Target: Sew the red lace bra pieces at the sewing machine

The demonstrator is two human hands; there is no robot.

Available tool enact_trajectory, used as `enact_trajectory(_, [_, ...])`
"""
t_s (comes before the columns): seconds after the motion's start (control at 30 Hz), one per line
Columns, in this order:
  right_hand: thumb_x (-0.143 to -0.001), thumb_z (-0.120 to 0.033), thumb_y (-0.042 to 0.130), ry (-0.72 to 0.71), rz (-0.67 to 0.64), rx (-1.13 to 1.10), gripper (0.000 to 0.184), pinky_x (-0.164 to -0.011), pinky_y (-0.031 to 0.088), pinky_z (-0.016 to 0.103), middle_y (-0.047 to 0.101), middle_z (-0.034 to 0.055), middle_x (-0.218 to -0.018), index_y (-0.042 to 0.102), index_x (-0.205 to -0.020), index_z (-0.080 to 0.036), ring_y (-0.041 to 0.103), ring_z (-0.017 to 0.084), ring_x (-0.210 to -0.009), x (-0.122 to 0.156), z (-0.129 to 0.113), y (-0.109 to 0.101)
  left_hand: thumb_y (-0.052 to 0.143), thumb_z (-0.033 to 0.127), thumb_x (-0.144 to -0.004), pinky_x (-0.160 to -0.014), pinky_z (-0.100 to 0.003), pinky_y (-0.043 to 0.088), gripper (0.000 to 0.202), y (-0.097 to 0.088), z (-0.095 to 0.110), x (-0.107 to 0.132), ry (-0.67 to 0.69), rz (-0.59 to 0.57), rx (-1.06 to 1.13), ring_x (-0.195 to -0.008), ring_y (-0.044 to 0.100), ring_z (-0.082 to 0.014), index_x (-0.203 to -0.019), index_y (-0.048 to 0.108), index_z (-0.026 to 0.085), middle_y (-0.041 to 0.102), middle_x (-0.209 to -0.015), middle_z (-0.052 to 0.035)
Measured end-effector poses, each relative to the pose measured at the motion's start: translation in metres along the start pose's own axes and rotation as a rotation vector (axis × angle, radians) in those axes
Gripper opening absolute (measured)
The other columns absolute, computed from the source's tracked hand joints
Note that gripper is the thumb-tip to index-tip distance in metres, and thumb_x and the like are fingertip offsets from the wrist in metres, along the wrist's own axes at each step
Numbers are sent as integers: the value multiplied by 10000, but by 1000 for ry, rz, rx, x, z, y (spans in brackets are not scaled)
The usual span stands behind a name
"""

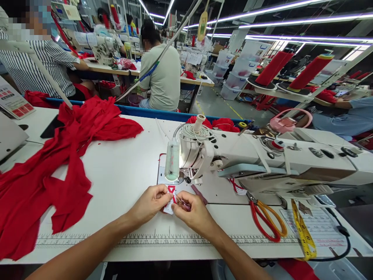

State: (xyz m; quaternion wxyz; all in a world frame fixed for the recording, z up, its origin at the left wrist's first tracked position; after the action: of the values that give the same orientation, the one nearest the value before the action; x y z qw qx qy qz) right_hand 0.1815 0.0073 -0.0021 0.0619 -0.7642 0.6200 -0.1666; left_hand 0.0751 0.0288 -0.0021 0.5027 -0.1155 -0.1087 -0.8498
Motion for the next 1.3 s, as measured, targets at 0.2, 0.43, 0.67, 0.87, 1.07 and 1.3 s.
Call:
enact_trajectory(0.2, [-781,-330,587,30,-22,-54,174,-506,221,259,337,-75,-597,485,-693,-220,276,100,-551,1,2,1,667,451,-755,-551,-230,339,349,-1,1,1,-38,15,23,-564,389,-92,-648,451,199,435,-606,67])
enact_trajectory(0.43, [-803,-320,561,-34,46,-32,240,-527,255,255,363,-61,-615,411,-642,-224,312,102,-575,-1,-3,-4,712,473,-742,-601,-238,416,352,2,-2,1,-64,-27,53,-627,478,-113,-712,520,179,517,-672,39])
enact_trajectory(0.67, [-842,-371,606,-91,102,22,185,-509,315,236,407,-62,-624,544,-774,-211,373,108,-551,3,-6,-13,795,468,-696,-674,-272,491,378,3,-2,2,-84,-53,117,-739,565,-158,-845,644,156,624,-804,-17])
enact_trajectory(0.87, [-1020,-389,454,-445,319,405,232,-583,428,249,607,-7,-726,594,-1027,-204,544,138,-607,26,-43,-31,762,471,-736,-711,-283,492,366,-11,1,2,-66,64,190,-707,574,-149,-883,667,149,663,-790,-26])
enact_trajectory(1.07, [-1064,-325,419,-683,298,716,271,-553,363,255,559,-48,-608,549,-852,-218,487,113,-494,37,-61,-5,763,410,-735,-684,-258,475,304,-18,3,2,-54,116,241,-654,563,-126,-841,643,152,651,-725,-1])
enact_trajectory(1.3, [-1079,-331,364,-581,328,795,343,-654,410,268,552,-65,-566,520,-787,-238,464,117,-458,30,-54,-9,750,411,-766,-660,-252,453,285,-15,6,5,-58,108,234,-661,560,-132,-850,664,153,660,-734,-8])
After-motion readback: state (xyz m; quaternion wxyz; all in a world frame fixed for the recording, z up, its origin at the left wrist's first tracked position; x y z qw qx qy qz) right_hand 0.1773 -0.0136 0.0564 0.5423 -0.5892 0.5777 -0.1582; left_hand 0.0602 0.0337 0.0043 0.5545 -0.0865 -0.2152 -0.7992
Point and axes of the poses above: each hand's wrist, its own x-axis away from the middle knuckle, its own y-axis out of the palm, z = x × y, the point moved 10 cm from there along -x, towards the middle knuckle
